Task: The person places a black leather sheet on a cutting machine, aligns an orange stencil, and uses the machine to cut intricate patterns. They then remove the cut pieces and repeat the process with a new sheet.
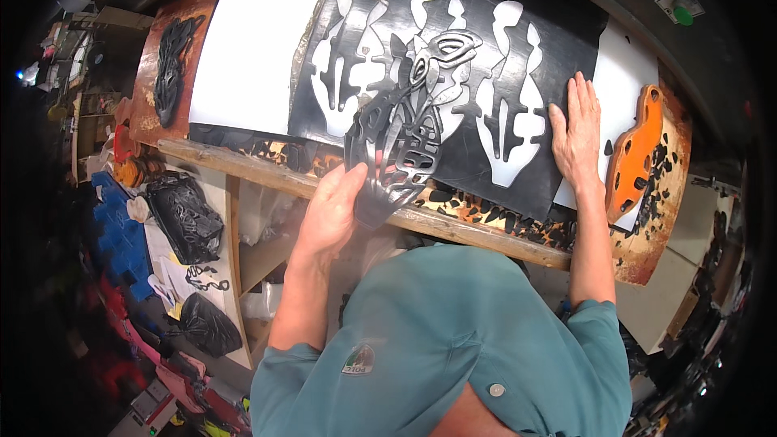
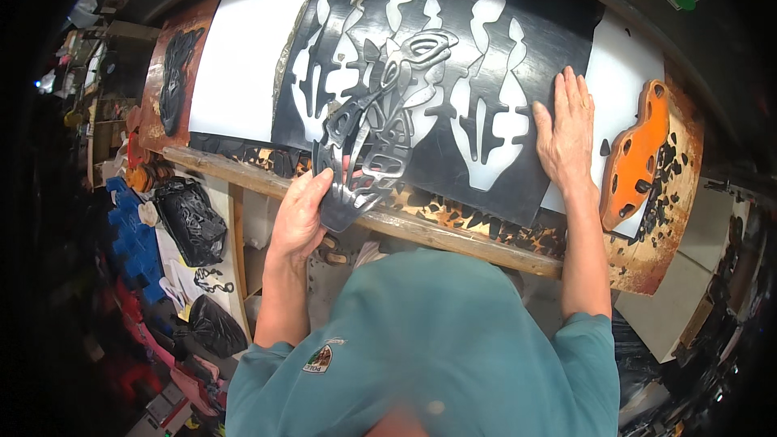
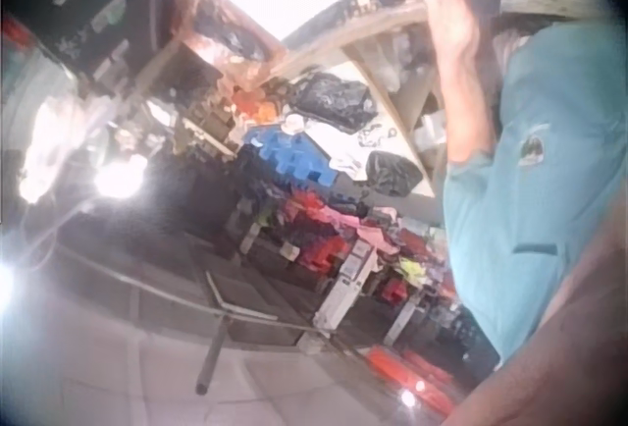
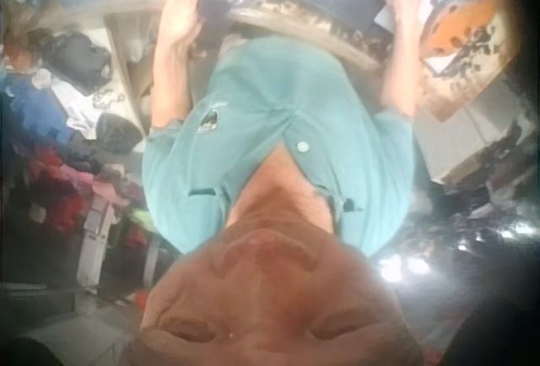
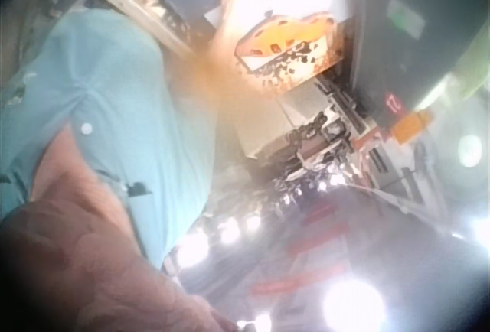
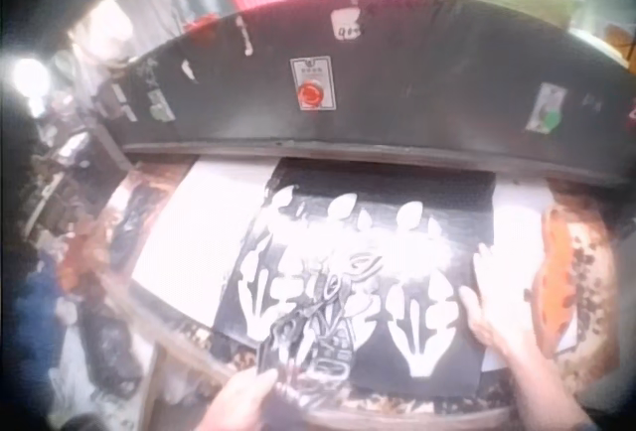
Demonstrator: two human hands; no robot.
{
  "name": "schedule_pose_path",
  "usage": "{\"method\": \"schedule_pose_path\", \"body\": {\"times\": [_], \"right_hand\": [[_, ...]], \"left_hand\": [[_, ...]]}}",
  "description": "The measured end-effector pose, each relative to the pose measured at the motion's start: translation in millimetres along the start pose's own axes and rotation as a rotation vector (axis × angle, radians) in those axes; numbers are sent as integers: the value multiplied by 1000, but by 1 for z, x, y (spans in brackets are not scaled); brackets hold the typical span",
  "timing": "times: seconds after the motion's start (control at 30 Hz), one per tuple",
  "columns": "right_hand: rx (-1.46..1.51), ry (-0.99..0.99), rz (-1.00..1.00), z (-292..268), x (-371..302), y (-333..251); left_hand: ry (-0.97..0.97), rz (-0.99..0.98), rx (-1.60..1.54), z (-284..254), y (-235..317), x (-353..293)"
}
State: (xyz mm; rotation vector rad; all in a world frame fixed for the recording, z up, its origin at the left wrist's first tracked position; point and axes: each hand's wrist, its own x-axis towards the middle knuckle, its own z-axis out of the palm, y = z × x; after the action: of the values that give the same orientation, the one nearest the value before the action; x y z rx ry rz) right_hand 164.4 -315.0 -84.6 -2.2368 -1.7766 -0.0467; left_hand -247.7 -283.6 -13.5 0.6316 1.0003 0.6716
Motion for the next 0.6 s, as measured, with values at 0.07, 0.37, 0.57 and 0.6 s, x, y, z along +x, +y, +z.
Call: {"method": "schedule_pose_path", "body": {"times": [0.07,0.37,0.57,0.6], "right_hand": [[38,39,-29,3,-4,8],[154,-45,90,-50,-66,1],[737,133,-116,-75,-30,-60],[843,79,-158,-72,-20,-77]], "left_hand": [[57,46,288,-1,-3,-3],[41,68,451,17,-3,-18],[99,158,701,39,-2,-24],[94,176,760,41,-3,-24]]}}
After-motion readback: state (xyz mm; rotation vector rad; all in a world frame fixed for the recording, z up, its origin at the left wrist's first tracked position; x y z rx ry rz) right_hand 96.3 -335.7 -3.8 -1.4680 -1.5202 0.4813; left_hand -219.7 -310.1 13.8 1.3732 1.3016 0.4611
